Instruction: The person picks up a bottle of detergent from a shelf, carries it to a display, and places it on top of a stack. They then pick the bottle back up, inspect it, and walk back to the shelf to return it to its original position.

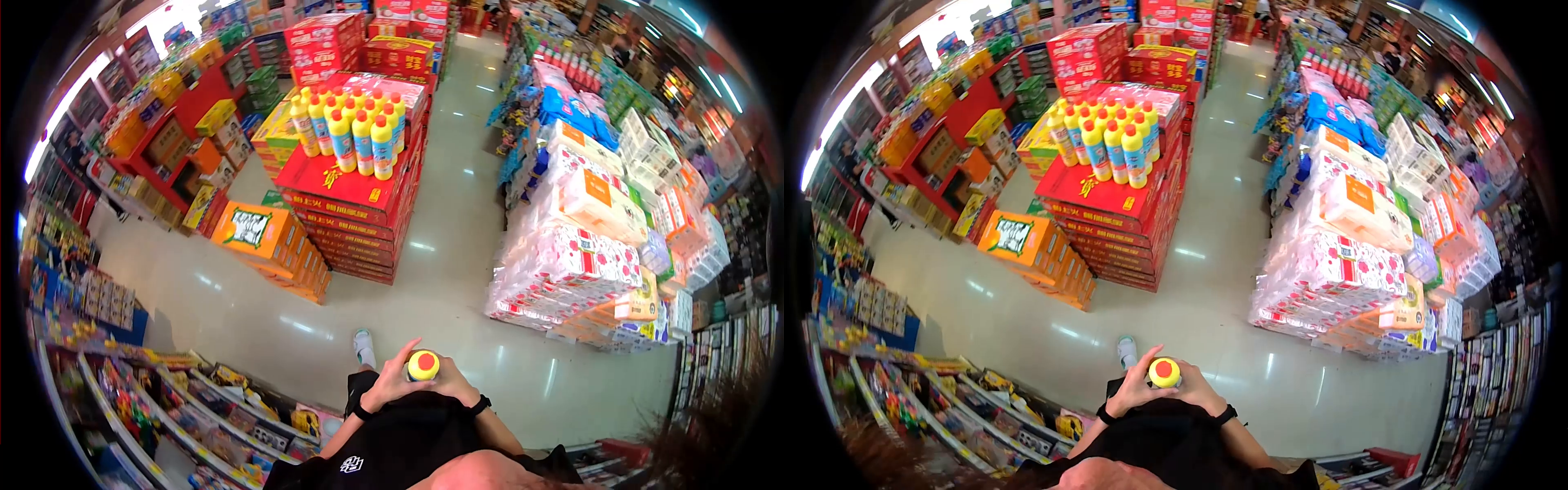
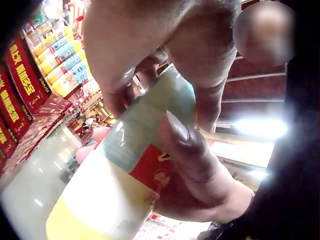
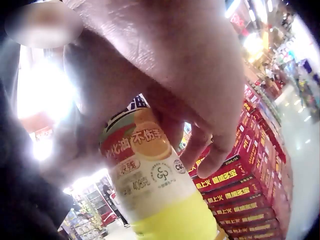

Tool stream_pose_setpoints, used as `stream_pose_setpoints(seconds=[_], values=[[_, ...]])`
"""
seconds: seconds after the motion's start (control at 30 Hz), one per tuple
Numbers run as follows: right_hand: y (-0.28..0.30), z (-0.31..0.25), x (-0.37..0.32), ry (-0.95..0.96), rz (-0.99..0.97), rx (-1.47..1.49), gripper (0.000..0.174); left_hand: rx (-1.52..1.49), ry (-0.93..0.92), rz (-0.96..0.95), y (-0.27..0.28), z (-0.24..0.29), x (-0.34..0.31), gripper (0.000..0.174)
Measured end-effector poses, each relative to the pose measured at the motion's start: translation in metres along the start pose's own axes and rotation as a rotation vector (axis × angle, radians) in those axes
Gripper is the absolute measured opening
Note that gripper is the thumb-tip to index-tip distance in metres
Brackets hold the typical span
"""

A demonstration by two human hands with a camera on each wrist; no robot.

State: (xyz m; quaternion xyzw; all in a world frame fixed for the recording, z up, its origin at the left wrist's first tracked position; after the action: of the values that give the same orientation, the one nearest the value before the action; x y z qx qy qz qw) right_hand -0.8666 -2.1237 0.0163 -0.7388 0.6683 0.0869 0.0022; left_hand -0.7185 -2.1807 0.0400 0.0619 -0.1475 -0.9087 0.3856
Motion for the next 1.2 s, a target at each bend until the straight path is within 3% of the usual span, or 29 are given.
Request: stream_pose_setpoints(seconds=[0.1, 0.23, 0.53, 0.77, 0.87, 1.07, 1.2], values=[[-0.009, -0.012, 0.036, 0.044, 0.023, 0.106, 0.062, 0.011, -0.044, 0.002, 0.042, 0.003, 0.023, 0.102], [-0.032, -0.023, 0.1, 0.137, 0.001, 0.015, 0.065, 0.05, -0.068, 0.031, 0.097, -0.02, 0.045, 0.103], [-0.093, -0.059, 0.212, 0.112, -0.082, 0.021, 0.066, 0.022, 0.014, 0.153, 0.211, -0.062, 0.057, 0.106], [-0.105, -0.076, 0.254, 0.086, -0.138, 0.18, 0.064, 0.025, 0.011, 0.151, 0.256, -0.059, 0.08, 0.101], [-0.101, -0.052, 0.27, 0.107, -0.07, 0.041, 0.064, -0.029, -0.02, 0.153, 0.263, -0.068, 0.097, 0.1], [-0.08, -0.055, 0.304, 0.108, 0.026, 0.103, 0.06, 0.107, -0.14, 0.095, 0.276, -0.084, 0.139, 0.097], [-0.074, -0.036, 0.34, -0.019, 0.049, 0.163, 0.056, -0.024, -0.032, 0.077, 0.294, -0.091, 0.178, 0.076]])
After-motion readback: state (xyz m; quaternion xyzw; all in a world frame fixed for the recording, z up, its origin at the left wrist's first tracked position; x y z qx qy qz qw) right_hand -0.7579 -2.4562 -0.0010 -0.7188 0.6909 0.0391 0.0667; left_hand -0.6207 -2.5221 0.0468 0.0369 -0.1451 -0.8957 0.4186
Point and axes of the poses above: each hand's wrist, its own x-axis towards the middle knuckle, its own y-axis out of the back of the hand, z = x × y, the point moved 4 cm from there along x, towards the middle knuckle, and after that the axes turned 8 degrees about x, right-handed, at the moved point
